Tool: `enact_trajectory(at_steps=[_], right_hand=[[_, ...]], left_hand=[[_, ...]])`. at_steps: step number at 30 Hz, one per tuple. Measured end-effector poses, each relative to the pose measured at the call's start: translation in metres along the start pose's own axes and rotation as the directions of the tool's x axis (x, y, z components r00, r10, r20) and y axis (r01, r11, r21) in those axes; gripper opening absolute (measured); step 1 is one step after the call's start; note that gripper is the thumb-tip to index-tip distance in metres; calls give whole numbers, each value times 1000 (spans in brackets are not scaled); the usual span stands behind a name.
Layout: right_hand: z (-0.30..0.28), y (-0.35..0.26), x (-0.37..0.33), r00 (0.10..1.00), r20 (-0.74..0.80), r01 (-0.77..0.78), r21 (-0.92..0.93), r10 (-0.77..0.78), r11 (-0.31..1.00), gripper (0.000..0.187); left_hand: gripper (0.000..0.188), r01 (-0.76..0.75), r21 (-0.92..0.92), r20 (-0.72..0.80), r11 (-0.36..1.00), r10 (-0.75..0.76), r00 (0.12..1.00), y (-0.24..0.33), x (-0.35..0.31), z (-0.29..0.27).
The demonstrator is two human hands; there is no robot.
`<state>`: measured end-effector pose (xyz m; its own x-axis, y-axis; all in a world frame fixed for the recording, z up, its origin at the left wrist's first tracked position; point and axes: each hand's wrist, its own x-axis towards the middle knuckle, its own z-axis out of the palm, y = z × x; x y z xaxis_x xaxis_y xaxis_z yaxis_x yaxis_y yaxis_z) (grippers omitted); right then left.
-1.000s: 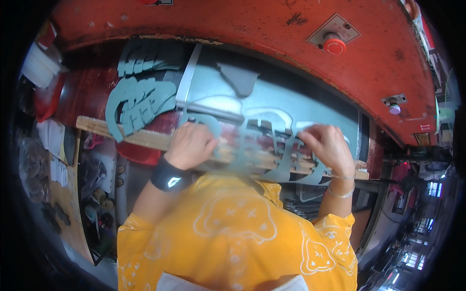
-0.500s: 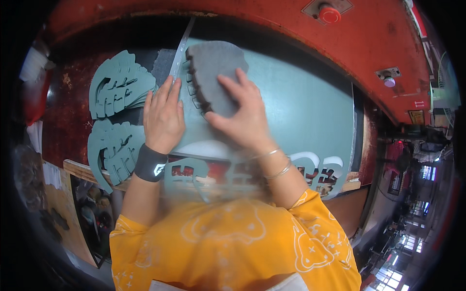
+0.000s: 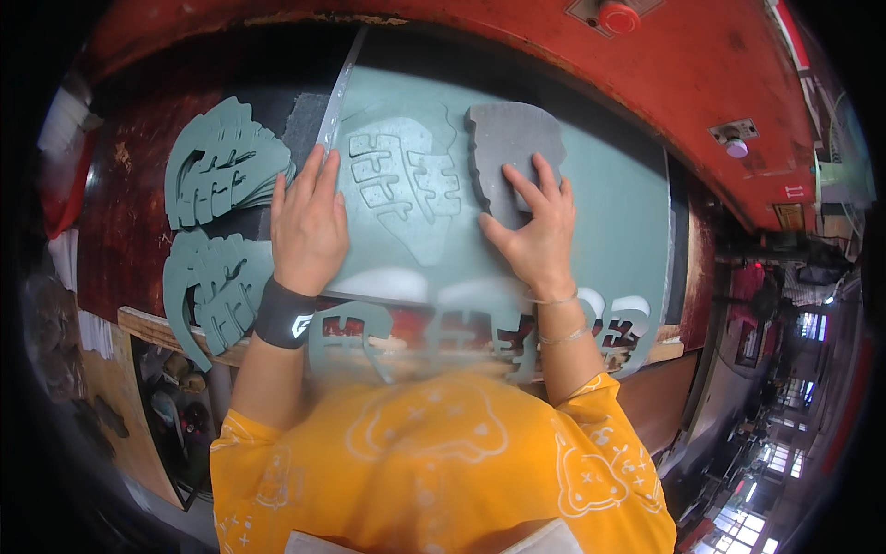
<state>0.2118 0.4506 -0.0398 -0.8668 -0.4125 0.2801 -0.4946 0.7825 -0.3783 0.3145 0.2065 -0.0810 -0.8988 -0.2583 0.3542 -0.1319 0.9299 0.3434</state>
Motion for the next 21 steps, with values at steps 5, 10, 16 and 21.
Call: enact_trajectory(at_steps=[5, 10, 16, 21], right_hand=[[3, -1, -13, 999, -3, 37, -17, -37, 999, 60], [-23, 39, -9, 997, -76, 0, 382, 31, 924, 62], [-131, 149, 6, 466, -880, -85, 51, 85, 995, 67], [-181, 184, 12, 252, -955, -183, 115, 160, 976, 72]], left_hand=[[47, 27, -2, 33, 1000, -27, 999, -3, 0, 1], [40, -18, -138, -49, 990, 11, 999, 10, -8, -19], [8, 150, -799, 209, 582, 35, 977, 78, -102, -53], [6, -140, -619, 61, 773, 225, 972, 82, -133, -21]])
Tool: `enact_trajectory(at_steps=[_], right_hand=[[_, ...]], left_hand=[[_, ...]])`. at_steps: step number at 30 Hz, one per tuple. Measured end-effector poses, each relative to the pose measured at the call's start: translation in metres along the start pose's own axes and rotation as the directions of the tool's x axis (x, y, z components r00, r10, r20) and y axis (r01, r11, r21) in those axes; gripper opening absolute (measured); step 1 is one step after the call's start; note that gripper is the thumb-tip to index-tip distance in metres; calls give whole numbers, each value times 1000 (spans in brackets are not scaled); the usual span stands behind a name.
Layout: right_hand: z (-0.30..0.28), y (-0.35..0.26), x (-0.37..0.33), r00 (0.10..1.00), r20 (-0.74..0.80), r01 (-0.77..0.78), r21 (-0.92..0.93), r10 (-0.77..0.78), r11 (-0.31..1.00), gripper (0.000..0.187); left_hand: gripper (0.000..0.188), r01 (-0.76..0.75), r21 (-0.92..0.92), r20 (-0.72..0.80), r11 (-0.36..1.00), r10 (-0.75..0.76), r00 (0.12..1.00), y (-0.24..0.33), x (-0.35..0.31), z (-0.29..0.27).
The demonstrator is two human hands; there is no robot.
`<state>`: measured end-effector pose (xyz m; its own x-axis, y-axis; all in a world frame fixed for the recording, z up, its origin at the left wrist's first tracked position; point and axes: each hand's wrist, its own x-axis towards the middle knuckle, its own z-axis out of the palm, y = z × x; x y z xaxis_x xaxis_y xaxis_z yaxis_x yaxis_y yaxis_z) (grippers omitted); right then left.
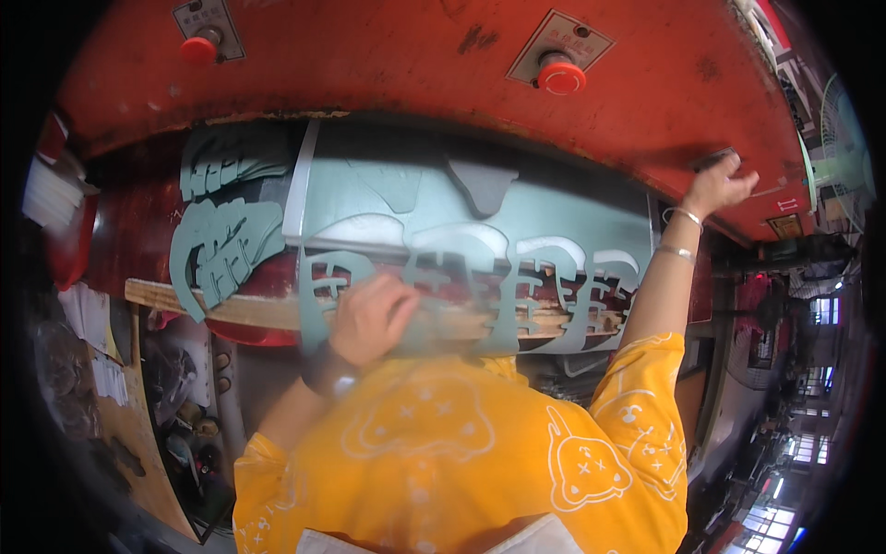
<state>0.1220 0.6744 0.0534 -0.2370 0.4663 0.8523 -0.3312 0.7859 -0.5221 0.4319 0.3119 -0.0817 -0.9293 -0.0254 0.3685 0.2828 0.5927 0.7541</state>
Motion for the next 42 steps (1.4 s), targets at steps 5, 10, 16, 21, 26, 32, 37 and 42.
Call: enact_trajectory(at_steps=[5, 10, 16, 21, 26, 32, 37, 42], right_hand=[[-46, 5, -12, 990, 128, -69, 113, 55, 991, 76], [-143, -27, -94, 949, 313, -133, 258, 47, 957, 50], [-201, -76, -179, 31, 943, 269, 312, -332, 911, 36], [-206, -83, -180, 28, 942, 322, 308, -335, 895, 31], [-213, -86, -189, 131, 914, 353, 320, -385, 879, 30], [-205, -93, -167, -113, 946, 285, 323, -302, 903, 29], [-190, -103, -137, -327, 944, -42, -56, 39, 998, 34], [-162, -149, -209, 185, 948, 77, 249, -259, 966, 83]], left_hand=[[6, 12, 13, -52, 1000, -12, 999, -10, -2, 8], [11, 134, 136, -81, 982, -124, 989, 1, -3, 8], [10, 186, 199, -52, 962, -179, 983, -4, -4, 14], [9, 227, 190, -72, 955, -217, 974, 1, -4, 17], [9, 192, 153, -83, 969, -181, 980, 2, -5, 15], [12, 268, 214, -47, 939, -264, 963, 0, -10, 20], [11, 276, 276, 152, 921, -326, 933, 31, -50, 6], [16, 120, 180, 86, 976, -137, 987, 40, -61, -10]])
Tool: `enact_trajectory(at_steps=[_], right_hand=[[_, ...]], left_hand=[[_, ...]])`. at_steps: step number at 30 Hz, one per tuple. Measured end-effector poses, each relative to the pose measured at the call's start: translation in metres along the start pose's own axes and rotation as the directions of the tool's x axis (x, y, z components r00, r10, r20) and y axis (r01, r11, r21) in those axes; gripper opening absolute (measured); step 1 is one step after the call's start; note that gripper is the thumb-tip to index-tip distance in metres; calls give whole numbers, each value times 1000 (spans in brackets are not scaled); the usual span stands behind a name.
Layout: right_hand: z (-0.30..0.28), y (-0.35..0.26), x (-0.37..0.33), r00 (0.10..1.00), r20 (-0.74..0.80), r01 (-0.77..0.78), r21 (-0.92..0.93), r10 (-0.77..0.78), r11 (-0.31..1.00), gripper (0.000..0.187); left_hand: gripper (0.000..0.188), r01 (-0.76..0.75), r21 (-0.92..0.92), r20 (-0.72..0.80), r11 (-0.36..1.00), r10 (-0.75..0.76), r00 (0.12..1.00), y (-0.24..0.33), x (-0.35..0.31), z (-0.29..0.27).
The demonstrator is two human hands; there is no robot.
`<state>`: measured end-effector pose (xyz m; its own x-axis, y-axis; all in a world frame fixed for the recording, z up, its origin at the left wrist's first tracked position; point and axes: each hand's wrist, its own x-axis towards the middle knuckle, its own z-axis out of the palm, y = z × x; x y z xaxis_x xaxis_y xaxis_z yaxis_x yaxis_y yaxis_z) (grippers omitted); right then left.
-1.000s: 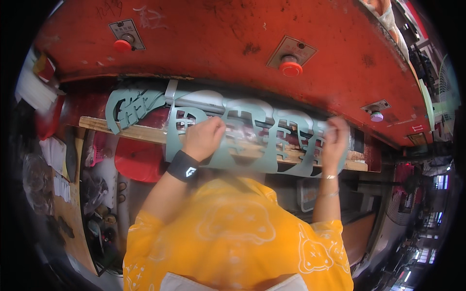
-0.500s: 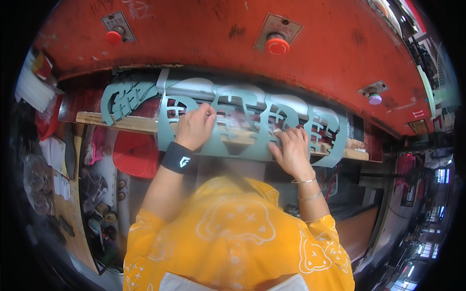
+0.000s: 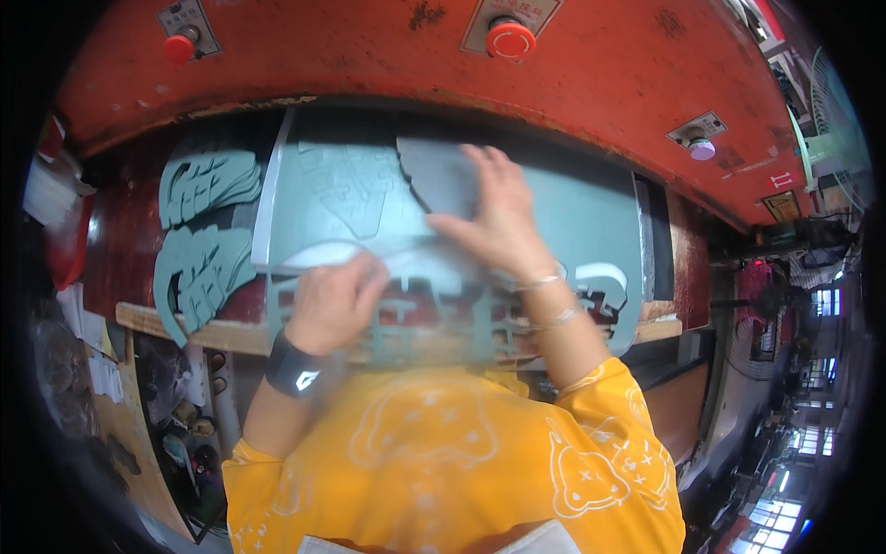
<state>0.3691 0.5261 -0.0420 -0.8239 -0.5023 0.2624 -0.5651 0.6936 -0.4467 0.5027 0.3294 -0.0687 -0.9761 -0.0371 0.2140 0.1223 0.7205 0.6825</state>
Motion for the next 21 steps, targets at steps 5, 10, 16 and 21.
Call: enact_trajectory(at_steps=[5, 10, 16, 21], right_hand=[[37, -31, -26, 998, -31, -63, -79, 61, 995, 76], [10, -14, -55, 992, -41, -102, 291, 119, 951, 73], [-24, 29, -76, 954, 117, -186, 952, 275, 243, 76], [-34, 46, -93, 954, -137, -135, 596, 266, 792, 66]], left_hand=[[43, -89, 448, -101, 890, 149, 984, -8, 12, 18], [47, -48, 394, -58, 918, 77, 995, -6, -9, 27], [52, -20, 355, -61, 935, 45, 997, -1, -19, 30], [57, -12, 332, -78, 943, 40, 996, 2, -20, 32]])
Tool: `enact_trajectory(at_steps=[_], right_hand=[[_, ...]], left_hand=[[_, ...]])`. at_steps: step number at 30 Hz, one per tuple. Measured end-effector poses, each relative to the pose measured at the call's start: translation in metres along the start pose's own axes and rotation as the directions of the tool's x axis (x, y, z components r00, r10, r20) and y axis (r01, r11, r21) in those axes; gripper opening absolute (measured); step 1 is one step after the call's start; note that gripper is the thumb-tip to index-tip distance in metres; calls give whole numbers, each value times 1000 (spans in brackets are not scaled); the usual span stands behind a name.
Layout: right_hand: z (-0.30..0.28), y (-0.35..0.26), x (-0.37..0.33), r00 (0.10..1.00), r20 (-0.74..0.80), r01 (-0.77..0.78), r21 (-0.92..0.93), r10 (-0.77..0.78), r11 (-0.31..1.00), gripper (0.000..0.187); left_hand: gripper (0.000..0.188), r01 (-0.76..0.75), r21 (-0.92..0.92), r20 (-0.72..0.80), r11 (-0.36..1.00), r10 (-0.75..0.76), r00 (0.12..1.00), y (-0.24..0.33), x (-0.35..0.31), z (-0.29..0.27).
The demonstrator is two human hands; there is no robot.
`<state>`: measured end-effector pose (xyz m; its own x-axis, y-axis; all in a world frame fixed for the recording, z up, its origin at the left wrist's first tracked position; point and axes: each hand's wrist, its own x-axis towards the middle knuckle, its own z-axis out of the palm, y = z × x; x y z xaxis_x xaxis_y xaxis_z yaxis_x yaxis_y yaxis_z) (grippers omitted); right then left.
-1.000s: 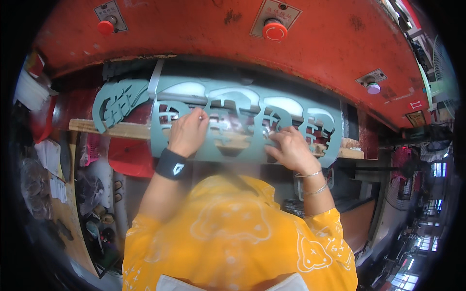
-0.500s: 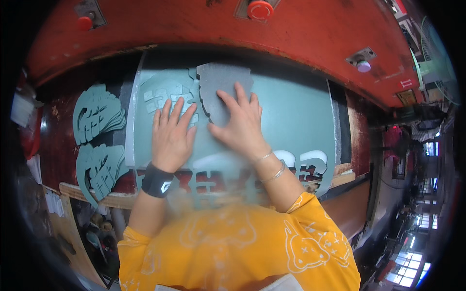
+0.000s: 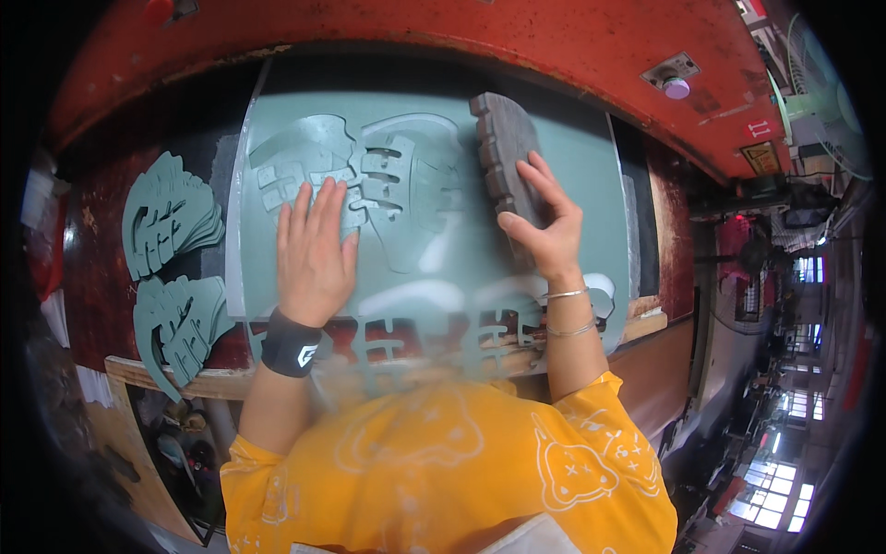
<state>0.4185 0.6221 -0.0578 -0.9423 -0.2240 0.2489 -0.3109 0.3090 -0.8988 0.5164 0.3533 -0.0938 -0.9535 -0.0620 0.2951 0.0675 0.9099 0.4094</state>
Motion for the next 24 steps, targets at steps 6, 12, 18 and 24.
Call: enact_trajectory(at_steps=[6, 12, 18, 24], right_hand=[[7, 7, -7, 995, 35, 91, -654, -91, 751, 53], [2, 13, 2, 987, 116, 160, -654, -111, 740, 57], [-53, 29, 15, 905, -275, 165, -476, -324, 864, 65], [-115, -5, 49, 456, -679, 107, -600, -576, 793, 72]], left_hand=[[56, -6, 8, -14, 1000, 6, 1000, -4, -1, 0], [51, -23, -76, -23, 997, 22, 999, -10, 5, -1], [25, 311, -643, 198, 700, -240, 950, 34, -53, -26], [8, -122, -549, 38, 827, 170, 985, 74, -111, 6]])
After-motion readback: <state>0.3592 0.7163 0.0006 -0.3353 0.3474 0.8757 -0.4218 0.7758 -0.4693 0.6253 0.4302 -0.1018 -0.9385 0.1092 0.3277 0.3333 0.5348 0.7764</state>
